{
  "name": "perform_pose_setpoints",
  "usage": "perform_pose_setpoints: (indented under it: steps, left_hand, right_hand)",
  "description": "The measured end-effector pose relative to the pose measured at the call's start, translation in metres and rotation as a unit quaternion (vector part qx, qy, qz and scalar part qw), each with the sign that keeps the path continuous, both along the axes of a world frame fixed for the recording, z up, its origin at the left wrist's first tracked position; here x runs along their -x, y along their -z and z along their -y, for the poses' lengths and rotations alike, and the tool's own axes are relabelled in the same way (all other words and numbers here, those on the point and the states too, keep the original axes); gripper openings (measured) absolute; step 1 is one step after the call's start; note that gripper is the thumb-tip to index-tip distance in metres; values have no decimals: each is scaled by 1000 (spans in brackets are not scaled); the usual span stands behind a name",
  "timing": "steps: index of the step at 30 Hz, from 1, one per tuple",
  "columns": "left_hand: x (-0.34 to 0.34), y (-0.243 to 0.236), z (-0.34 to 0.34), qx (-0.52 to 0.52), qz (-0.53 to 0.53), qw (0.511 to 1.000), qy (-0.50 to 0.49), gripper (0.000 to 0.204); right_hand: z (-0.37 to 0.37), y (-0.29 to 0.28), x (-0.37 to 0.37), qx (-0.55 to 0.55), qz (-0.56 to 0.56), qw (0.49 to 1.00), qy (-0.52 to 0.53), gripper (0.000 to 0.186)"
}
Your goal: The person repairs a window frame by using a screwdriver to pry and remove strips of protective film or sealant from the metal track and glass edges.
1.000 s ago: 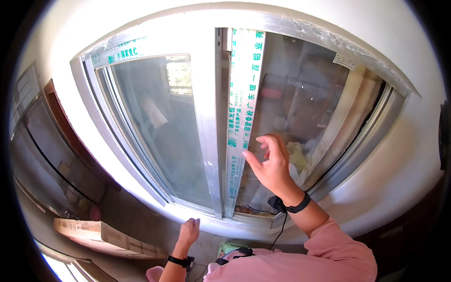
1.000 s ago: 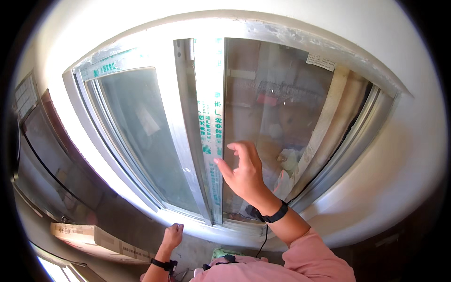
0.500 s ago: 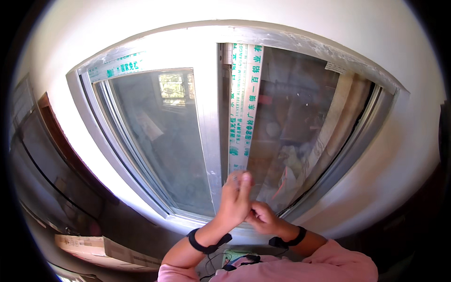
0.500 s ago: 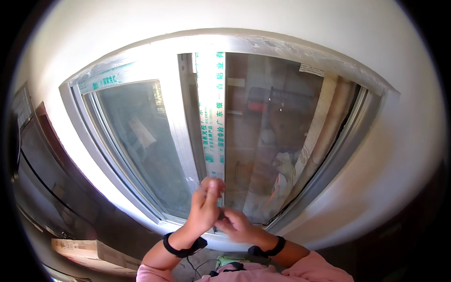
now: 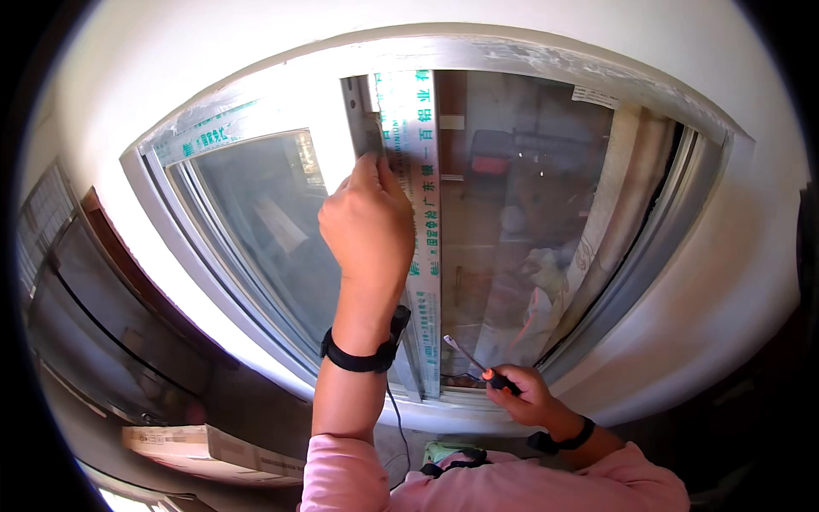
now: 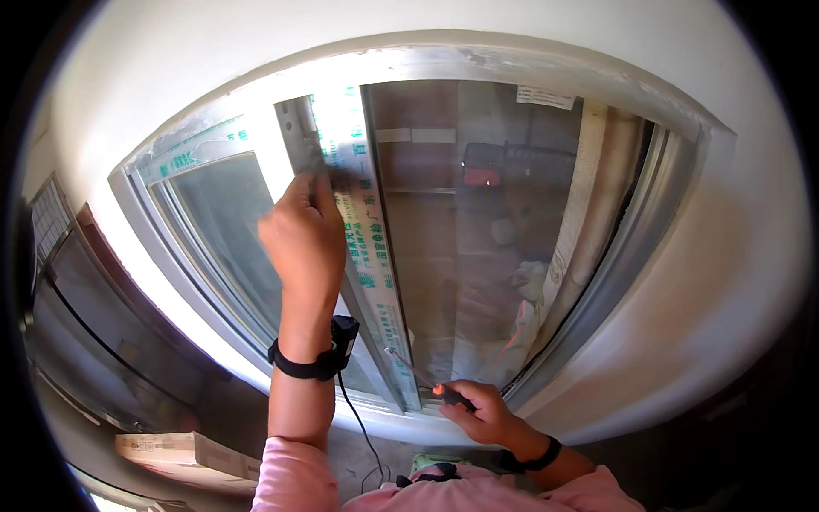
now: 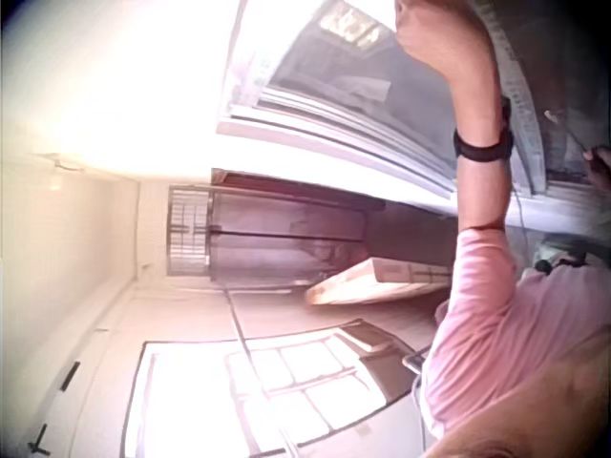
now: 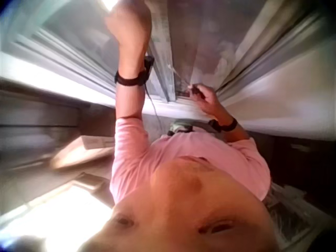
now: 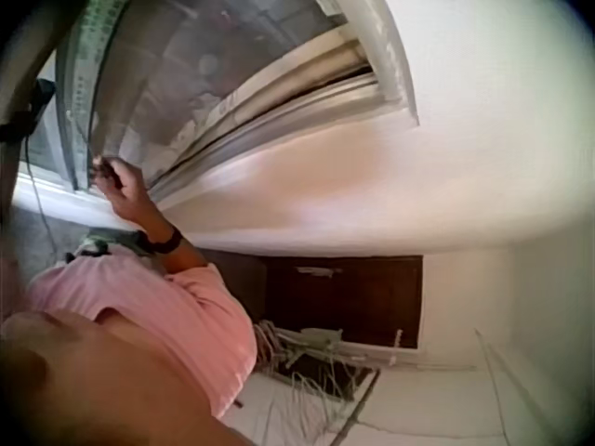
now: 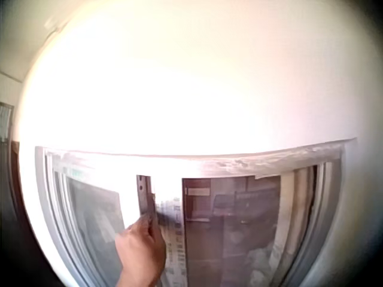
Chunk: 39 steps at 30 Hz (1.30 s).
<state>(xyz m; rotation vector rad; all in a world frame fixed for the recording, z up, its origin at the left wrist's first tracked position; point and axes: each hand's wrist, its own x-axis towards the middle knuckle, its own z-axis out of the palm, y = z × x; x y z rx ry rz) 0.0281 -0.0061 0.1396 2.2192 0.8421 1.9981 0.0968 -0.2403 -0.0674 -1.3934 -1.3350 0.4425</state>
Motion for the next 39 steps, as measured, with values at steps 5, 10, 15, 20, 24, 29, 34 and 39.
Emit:
perform_pose_setpoints:
  steps: [5,10,15,20,24,29,34,39]
  left_hand:
    - [-7,-4,-1,-16,-4,999,-46,14]
    - [-9,-10,3,-7,-16,998,-60,13]
    - [-19,-16,15,-9,-60,988,-140,16]
    - [-29,-19,17,7,-97,976,-195,15]
    - [-31,-17,17,5,-95,974,-208,13]
    - [-25,-10,15,0,-87,981,-174,14]
    - [-20,1,14,-63,7,996,-65,29]
    - [-22,-4,28,-69,-1,997,-42,33]
  right_hand:
    - [12,6,-12,7,-41,999,-7,20]
    - [12,11,-19,11,-71,997,-22,23]
    - [4,25,-26,9,-89,995,-52,29]
    - [1,31,-34,14,-106,991,-75,29]
    - [1,30,-39,34,-151,984,-89,28]
    - [-1,28,-47,26,-133,986,-92,28]
    - [-3,13,-45,45,-124,987,-86,28]
    - [-7,-53,-46,-87,-42,995,-14,37]
